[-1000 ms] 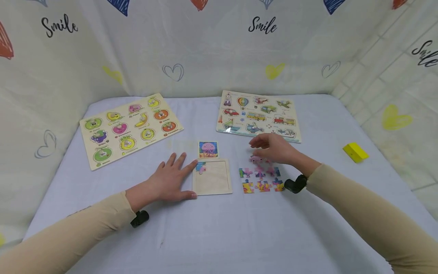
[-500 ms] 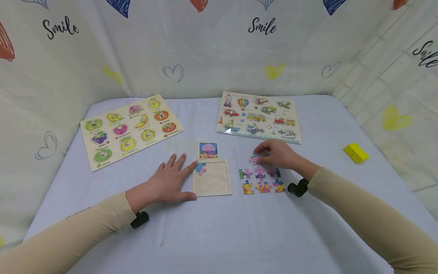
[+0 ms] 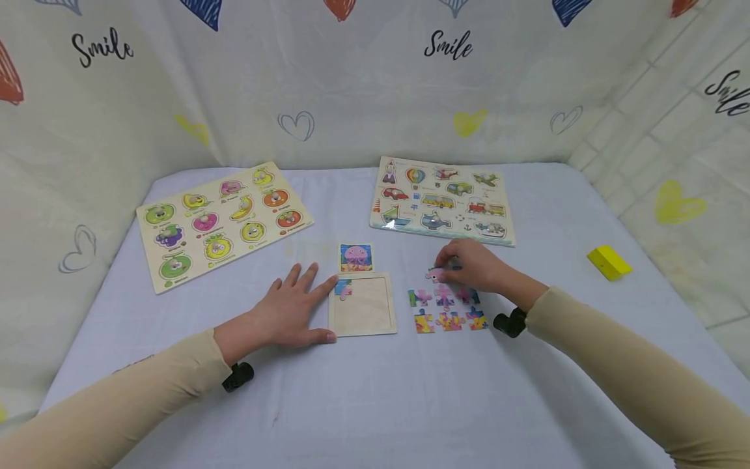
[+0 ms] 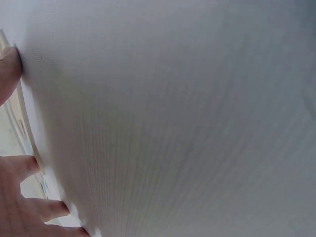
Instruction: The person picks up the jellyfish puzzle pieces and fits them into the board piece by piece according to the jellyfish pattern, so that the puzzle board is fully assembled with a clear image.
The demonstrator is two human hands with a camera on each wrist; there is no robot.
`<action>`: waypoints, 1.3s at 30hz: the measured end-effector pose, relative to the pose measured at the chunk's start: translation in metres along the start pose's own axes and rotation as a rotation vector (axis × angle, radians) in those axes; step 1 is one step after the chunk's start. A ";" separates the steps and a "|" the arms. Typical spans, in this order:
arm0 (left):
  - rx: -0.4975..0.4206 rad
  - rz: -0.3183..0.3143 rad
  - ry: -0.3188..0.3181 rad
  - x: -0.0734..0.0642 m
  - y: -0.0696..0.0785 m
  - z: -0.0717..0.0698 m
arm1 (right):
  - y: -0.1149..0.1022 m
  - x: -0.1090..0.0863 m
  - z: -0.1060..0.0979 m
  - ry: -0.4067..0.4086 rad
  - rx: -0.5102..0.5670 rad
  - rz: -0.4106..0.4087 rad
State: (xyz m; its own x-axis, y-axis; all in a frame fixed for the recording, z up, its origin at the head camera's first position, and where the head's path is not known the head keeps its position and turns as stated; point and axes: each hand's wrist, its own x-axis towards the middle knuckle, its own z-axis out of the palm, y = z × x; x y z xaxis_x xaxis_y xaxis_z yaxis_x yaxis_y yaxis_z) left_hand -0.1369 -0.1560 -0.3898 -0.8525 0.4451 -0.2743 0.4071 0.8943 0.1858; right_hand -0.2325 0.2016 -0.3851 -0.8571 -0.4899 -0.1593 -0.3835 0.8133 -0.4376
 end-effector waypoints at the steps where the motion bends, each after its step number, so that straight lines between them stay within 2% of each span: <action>1: -0.001 0.001 0.001 0.000 0.000 0.000 | 0.000 0.000 0.000 0.004 0.001 0.000; 12: -0.002 0.004 0.001 0.000 0.000 -0.001 | -0.005 -0.001 -0.008 -0.031 0.080 0.022; 21: -0.003 0.002 -0.006 0.000 -0.001 -0.002 | -0.014 0.007 -0.006 -0.031 0.252 0.026; 26: -0.001 -0.001 -0.010 0.000 -0.001 -0.001 | -0.028 0.016 -0.001 -0.076 0.427 0.078; 30: -0.004 -0.002 -0.007 0.001 -0.001 0.000 | -0.043 0.023 0.002 -0.110 0.511 0.113; 39: -0.001 -0.003 -0.006 0.002 -0.002 0.000 | -0.072 0.040 0.015 -0.162 0.525 0.147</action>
State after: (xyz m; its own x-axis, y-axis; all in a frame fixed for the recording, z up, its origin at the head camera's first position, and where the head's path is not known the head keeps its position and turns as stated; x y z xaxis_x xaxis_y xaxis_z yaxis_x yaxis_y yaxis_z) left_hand -0.1388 -0.1567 -0.3909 -0.8519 0.4423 -0.2804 0.4039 0.8957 0.1857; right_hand -0.2345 0.1190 -0.3732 -0.8089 -0.4590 -0.3674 -0.0065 0.6318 -0.7751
